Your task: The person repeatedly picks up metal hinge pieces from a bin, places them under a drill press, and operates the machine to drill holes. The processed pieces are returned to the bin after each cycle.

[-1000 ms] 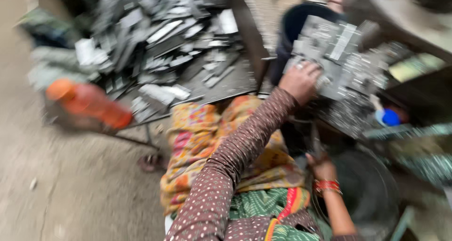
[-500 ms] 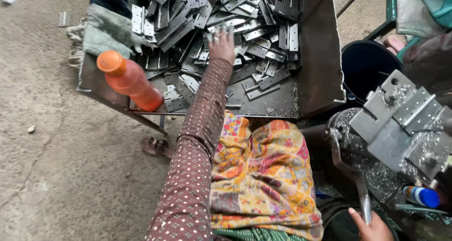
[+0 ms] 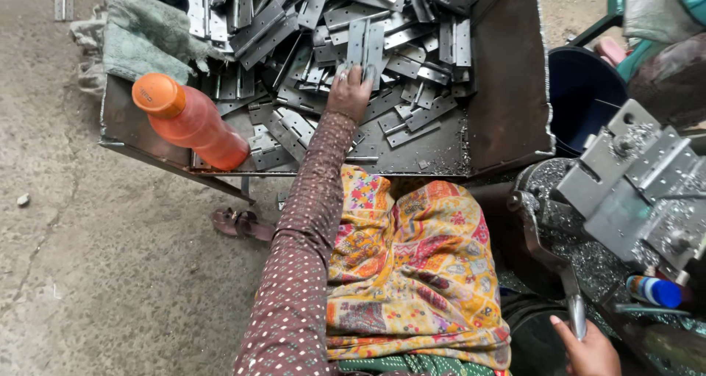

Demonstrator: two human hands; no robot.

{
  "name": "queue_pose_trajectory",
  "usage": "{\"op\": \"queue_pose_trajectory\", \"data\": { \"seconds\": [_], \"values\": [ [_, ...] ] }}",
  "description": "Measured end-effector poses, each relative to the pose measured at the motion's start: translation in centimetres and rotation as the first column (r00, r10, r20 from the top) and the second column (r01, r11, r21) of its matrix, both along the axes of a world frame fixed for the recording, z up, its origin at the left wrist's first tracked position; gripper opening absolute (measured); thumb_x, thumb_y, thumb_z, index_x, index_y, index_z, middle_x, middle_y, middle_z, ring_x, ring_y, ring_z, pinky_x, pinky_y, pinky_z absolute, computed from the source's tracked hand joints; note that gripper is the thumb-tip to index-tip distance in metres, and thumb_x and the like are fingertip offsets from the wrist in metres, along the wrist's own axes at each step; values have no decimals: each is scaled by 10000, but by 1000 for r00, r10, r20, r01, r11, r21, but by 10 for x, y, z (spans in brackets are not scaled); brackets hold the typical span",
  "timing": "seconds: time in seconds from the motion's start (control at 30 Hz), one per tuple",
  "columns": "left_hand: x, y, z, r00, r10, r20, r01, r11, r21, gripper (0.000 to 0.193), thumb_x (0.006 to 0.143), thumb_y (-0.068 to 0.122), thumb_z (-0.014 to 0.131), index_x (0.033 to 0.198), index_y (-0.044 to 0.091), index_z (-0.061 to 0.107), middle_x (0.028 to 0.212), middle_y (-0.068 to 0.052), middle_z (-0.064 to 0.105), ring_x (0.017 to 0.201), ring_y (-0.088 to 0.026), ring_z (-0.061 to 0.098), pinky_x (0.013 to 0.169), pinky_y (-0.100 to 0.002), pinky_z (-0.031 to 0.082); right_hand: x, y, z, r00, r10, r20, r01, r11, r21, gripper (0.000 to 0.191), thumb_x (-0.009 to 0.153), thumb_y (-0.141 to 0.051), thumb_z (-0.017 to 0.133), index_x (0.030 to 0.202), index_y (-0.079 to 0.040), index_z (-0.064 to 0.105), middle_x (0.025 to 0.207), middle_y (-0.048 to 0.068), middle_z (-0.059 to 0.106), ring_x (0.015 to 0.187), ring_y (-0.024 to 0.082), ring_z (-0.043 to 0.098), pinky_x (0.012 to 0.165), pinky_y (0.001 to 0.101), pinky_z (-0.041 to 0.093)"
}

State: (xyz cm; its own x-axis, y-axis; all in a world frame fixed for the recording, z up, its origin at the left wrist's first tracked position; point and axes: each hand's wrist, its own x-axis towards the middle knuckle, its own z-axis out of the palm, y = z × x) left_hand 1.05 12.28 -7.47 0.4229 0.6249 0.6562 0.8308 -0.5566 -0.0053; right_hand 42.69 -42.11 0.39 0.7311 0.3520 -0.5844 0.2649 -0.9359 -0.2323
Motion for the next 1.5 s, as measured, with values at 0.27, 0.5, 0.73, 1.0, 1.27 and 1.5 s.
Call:
{"op": "queue_pose_trajectory", "data": {
  "seconds": [0.27, 0.5, 0.73, 1.0, 1.27, 1.5],
  "values": [
    [5, -61, 92, 972, -212, 99, 217, 975, -48, 181, 887, 87, 638, 1058, 101, 697, 1096, -99, 584, 985, -289, 621, 795, -390, 557, -33, 15, 31, 982, 152, 109, -157, 987, 33, 583, 855, -585, 673, 962, -13, 695, 575, 144, 624, 446, 283, 645, 491, 420, 524],
    [71, -193, 188, 855, -416, 309, 452, 891, -51, 201, 938, 64, 657, 1133, 98, 692, 1206, -113, 603, 1024, -305, 647, 790, -387, 572, -34, 7, 21, 930, 282, 237, -301, 953, 45, 588, 856, -630, 633, 986, -57, 657, 759, 223, 721, 704, 410, 709, 669, 519, 543],
    [208, -303, 196, 632, -765, 124, 748, 645, 158, 199, 962, 143, 653, 1132, 40, 660, 1139, -122, 646, 1071, -264, 668, 971, -454, 562, -41, 8, 31, 937, 262, 233, -288, 954, 85, 530, 862, -579, 649, 967, -60, 645, 845, 241, 725, 836, 450, 705, 757, 549, 528],
    [295, -323, 144, 775, -615, 147, 629, 774, -78, 328, 924, 221, 532, 1168, 88, 707, 1247, -84, 659, 1177, -231, 604, 1113, -562, 369, -45, 11, 37, 931, 249, 268, -290, 949, 126, 508, 861, -551, 671, 965, -55, 643, 874, 250, 720, 865, 459, 693, 776, 550, 527],
    [301, -321, 136, 856, -517, 15, 504, 826, -252, 176, 966, 146, 540, 986, 98, 708, 1246, -76, 681, 1219, -250, 629, 1127, -521, 384, -36, -1, -9, 952, 210, 221, -241, 963, 124, 521, 853, -551, 688, 968, -44, 650, 835, 259, 712, 818, 461, 696, 732, 548, 544],
    [293, -314, 139, 858, -508, 77, 514, 847, -137, 195, 921, 163, 563, 960, 44, 712, 1103, -120, 693, 1146, -298, 678, 1094, -546, 436, -65, -11, -71, 939, 132, 318, -230, 928, 294, 523, 888, -512, 657, 1053, -18, 615, 811, 273, 699, 765, 480, 688, 660, 548, 555]
  ]
}}
